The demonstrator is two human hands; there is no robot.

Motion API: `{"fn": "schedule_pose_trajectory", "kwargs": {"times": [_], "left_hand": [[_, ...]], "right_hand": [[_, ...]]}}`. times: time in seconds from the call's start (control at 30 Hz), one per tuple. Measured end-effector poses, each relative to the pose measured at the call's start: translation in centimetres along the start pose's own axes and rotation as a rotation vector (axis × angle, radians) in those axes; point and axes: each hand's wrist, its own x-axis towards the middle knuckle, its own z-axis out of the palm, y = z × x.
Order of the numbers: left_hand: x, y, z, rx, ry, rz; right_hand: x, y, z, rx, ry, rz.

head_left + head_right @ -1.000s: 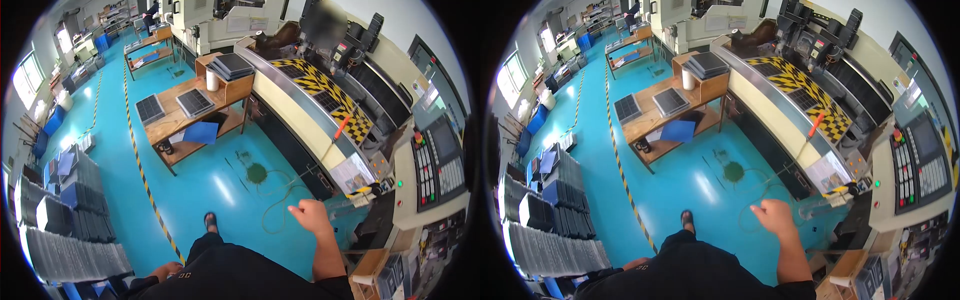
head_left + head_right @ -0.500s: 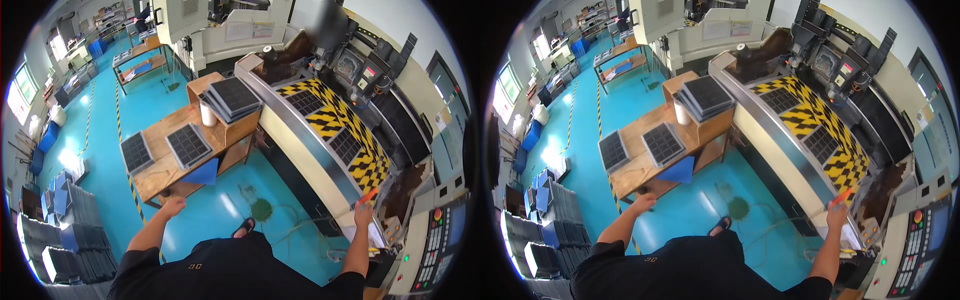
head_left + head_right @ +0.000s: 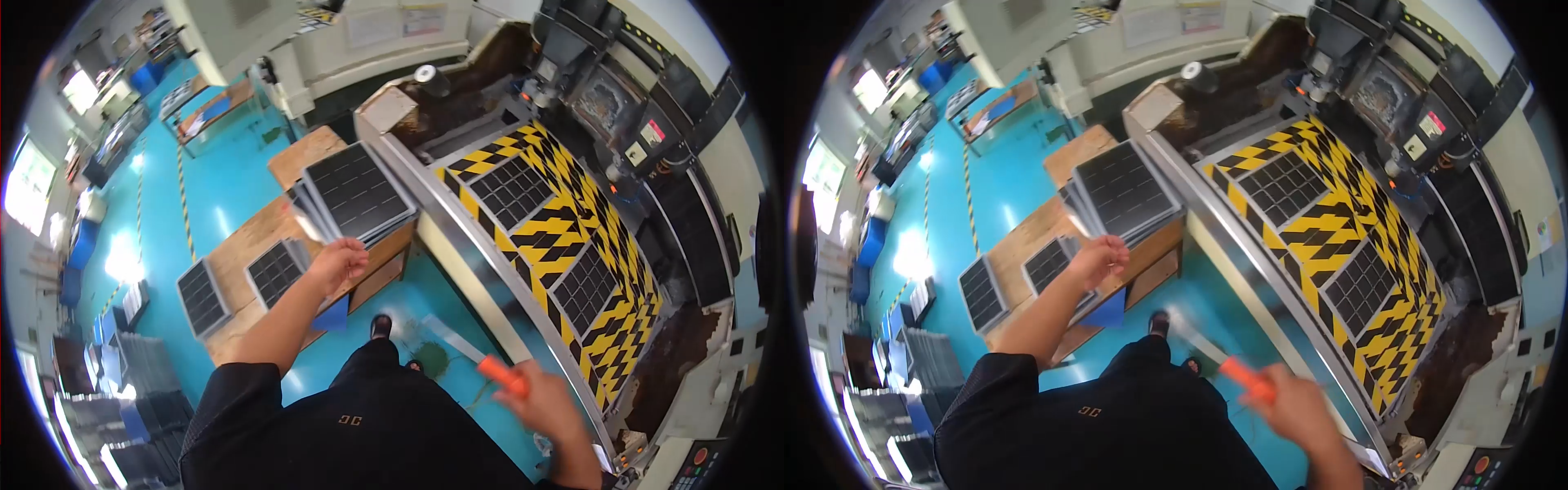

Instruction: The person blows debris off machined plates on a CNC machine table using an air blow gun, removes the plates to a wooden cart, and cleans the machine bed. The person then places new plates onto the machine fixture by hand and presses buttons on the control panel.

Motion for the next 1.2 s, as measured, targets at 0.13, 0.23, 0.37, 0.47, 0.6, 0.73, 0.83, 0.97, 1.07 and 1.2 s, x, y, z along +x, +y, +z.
{"fn": "schedule_pose_trajectory", "kwargs": {"times": [0.13, 0.23, 0.37, 0.47, 0.6, 0.73, 0.83, 0.97, 1.07, 1.2], "left_hand": [[9.2, 4.3, 0.4, -0.065, -0.108, -0.032], [15.1, 6.9, 1.0, 0.382, -0.028, 0.186], [20.4, 9.9, -0.2, 1.418, -0.104, 1.041], [22.3, 9.7, -0.9, 1.688, -0.116, 0.970], [22.8, 9.7, -1.4, 1.738, -0.144, 0.918], [22.8, 10.0, -1.3, 1.714, -0.159, 0.912], [22.9, 10.1, -1.2, 1.692, -0.156, 0.899], [22.8, 10.4, -1.3, 1.679, -0.171, 0.865], [22.8, 10.3, -1.3, 1.676, -0.151, 0.889], [22.6, 10.0, -1.1, 1.667, -0.158, 0.868]], "right_hand": [[5.3, -1.1, 1.5, 0.186, -0.135, 0.148], [8.7, 0.0, -0.7, 0.274, -0.064, 0.215], [10.9, -1.2, -12.0, -0.120, 0.136, 0.486], [15.1, -2.8, -14.4, -0.236, 0.141, 0.469], [21.2, -2.7, -15.5, -0.360, 0.077, 0.488], [24.7, -1.1, -17.1, -0.431, -0.041, 0.516], [27.2, 4.1, -18.0, -0.395, 0.055, 0.711], [30.9, 11.7, -12.2, -0.221, 0.038, 0.540], [32.5, 10.6, -8.2, -0.042, 0.053, 0.473], [34.8, 11.3, -5.9, 0.124, 0.167, 0.703]]}}
